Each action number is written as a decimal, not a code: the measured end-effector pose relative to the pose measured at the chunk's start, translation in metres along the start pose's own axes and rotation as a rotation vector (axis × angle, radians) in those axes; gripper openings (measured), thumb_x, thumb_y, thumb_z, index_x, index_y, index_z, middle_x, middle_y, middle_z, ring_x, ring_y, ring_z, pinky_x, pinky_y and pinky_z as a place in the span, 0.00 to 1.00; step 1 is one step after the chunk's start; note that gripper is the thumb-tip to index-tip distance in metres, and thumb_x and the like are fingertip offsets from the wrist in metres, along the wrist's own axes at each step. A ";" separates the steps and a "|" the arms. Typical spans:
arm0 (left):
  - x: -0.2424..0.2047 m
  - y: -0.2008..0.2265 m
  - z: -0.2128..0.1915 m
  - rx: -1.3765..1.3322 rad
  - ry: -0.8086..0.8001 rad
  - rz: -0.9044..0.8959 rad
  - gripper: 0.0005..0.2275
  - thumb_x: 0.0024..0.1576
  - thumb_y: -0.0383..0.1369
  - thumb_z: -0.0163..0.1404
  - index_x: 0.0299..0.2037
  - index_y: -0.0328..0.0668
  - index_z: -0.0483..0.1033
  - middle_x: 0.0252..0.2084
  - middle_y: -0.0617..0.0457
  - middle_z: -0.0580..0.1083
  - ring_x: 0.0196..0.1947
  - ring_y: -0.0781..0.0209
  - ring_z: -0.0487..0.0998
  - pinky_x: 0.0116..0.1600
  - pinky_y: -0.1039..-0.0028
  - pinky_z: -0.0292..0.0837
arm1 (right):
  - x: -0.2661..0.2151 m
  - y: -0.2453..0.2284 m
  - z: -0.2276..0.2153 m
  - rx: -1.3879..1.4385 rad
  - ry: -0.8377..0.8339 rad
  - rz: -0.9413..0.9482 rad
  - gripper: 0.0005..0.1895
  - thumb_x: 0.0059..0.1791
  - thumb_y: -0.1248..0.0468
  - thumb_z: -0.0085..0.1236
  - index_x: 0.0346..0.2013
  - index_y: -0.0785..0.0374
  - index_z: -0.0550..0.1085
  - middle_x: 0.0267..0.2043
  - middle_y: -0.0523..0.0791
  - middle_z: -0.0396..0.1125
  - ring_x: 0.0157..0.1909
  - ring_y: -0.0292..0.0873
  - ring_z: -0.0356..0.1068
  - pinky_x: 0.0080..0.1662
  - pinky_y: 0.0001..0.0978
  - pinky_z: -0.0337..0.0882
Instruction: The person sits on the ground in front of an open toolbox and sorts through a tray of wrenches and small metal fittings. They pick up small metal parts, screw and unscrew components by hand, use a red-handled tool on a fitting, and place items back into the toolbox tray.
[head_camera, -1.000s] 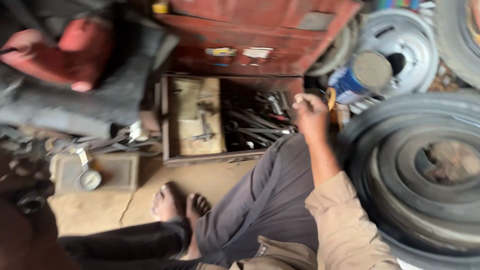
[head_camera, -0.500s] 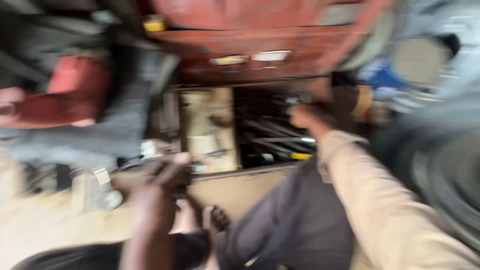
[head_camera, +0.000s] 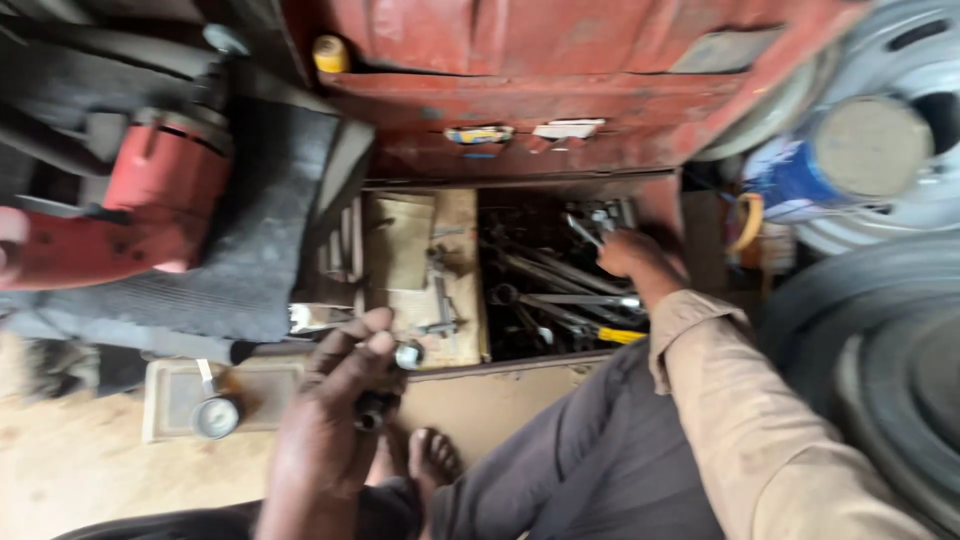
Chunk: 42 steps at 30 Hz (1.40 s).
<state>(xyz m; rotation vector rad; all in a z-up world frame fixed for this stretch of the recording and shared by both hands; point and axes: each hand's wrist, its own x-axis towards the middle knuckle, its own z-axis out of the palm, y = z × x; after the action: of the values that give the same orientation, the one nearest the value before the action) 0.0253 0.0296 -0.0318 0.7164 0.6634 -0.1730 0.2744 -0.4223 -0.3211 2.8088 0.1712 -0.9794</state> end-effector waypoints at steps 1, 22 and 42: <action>-0.001 -0.001 0.002 -0.014 -0.016 -0.008 0.13 0.55 0.27 0.57 0.50 0.33 0.78 0.30 0.56 0.75 0.27 0.68 0.73 0.34 0.78 0.69 | -0.027 -0.002 -0.021 -0.014 0.003 0.018 0.17 0.50 0.53 0.57 0.46 0.62 0.79 0.49 0.55 0.74 0.53 0.59 0.74 0.53 0.53 0.73; -0.061 0.036 -0.013 -0.074 -0.169 0.186 0.18 0.54 0.32 0.58 0.54 0.37 0.76 0.32 0.57 0.76 0.26 0.67 0.74 0.29 0.78 0.65 | -0.450 -0.195 -0.179 1.153 0.070 -0.744 0.19 0.53 0.62 0.58 0.57 0.67 0.75 0.29 0.39 0.69 0.26 0.28 0.61 0.28 0.20 0.64; -0.080 0.046 -0.020 0.247 -0.277 0.348 0.14 0.52 0.27 0.61 0.48 0.33 0.79 0.30 0.58 0.77 0.26 0.73 0.71 0.31 0.82 0.61 | -0.486 -0.220 -0.192 0.945 0.107 -0.530 0.20 0.51 0.59 0.60 0.55 0.64 0.78 0.30 0.44 0.74 0.27 0.33 0.66 0.31 0.25 0.68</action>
<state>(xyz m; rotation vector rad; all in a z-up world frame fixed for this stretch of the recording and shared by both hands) -0.0309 0.0718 0.0316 1.0126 0.2471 -0.0313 -0.0225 -0.1968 0.1056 3.7957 0.6434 -1.2560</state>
